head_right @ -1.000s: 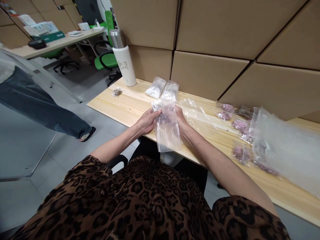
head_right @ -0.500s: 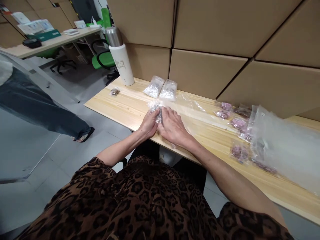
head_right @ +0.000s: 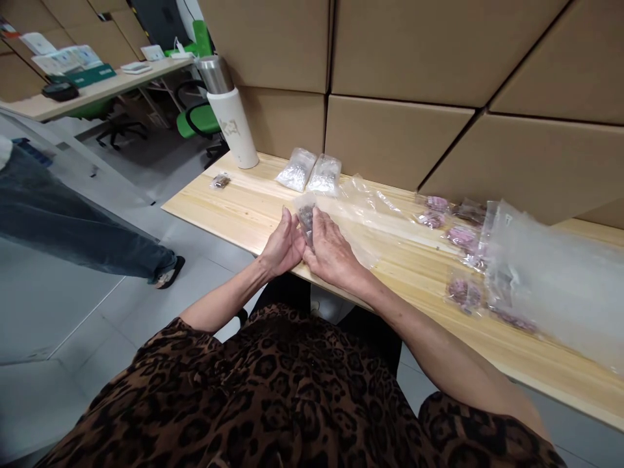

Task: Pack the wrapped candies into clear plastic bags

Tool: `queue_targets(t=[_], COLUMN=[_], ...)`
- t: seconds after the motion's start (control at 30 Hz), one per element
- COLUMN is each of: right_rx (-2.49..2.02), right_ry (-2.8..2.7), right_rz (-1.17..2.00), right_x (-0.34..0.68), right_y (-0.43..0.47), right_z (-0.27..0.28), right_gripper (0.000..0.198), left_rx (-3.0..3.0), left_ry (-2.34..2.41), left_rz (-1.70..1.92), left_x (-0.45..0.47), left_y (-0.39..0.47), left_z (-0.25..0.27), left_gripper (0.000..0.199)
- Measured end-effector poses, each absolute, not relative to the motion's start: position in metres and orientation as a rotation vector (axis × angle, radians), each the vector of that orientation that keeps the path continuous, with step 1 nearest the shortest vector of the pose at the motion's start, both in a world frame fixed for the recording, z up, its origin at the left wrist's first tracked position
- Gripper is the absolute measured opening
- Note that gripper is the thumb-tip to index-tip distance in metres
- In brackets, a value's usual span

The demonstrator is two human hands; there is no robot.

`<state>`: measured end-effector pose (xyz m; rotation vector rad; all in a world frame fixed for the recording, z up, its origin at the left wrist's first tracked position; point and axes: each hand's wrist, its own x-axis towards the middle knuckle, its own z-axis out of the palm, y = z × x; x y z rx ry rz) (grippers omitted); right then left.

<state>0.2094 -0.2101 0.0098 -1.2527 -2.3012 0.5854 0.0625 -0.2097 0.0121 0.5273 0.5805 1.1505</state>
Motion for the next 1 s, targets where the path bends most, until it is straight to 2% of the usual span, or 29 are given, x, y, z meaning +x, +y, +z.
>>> queue_targets(t=[0.2, 0.3, 0.63, 0.73, 0.83, 1.0], right_rx=[-1.265, -1.194, -1.157, -1.241, -1.275, -1.277], right_ry=[-2.206, -2.145, -1.49, -1.471, -1.541, -1.722], right_rz=[0.665, 0.798, 1.638, 1.517, 1.274, 1.014], right_x=[0.213, 0.221, 0.243, 0.246, 0.252, 0.277], right_y=[-0.206, -0.205, -0.193, -0.188, -0.188, -0.187], right_z=[0.009, 0.021, 0.06, 0.057, 0.049, 0.044], right_gripper=[0.101, 0.096, 0.034, 0.028, 0.038, 0.044], left_rx=[0.506, 0.505, 0.612, 0.58, 0.507, 0.454], left_ry=[0.665, 0.678, 0.558, 0.585, 0.648, 0.699], left_rz=[1.221, 1.238, 1.096, 1.114, 1.187, 1.356], left_x=[0.062, 0.061, 0.068, 0.074, 0.08, 0.082], left_y=[-0.205, -0.201, -0.196, -0.198, -0.198, -0.195], left_z=[0.005, 0.004, 0.0, -0.001, 0.0, 0.008], left_gripper=[0.021, 0.025, 0.031, 0.025, 0.023, 0.021])
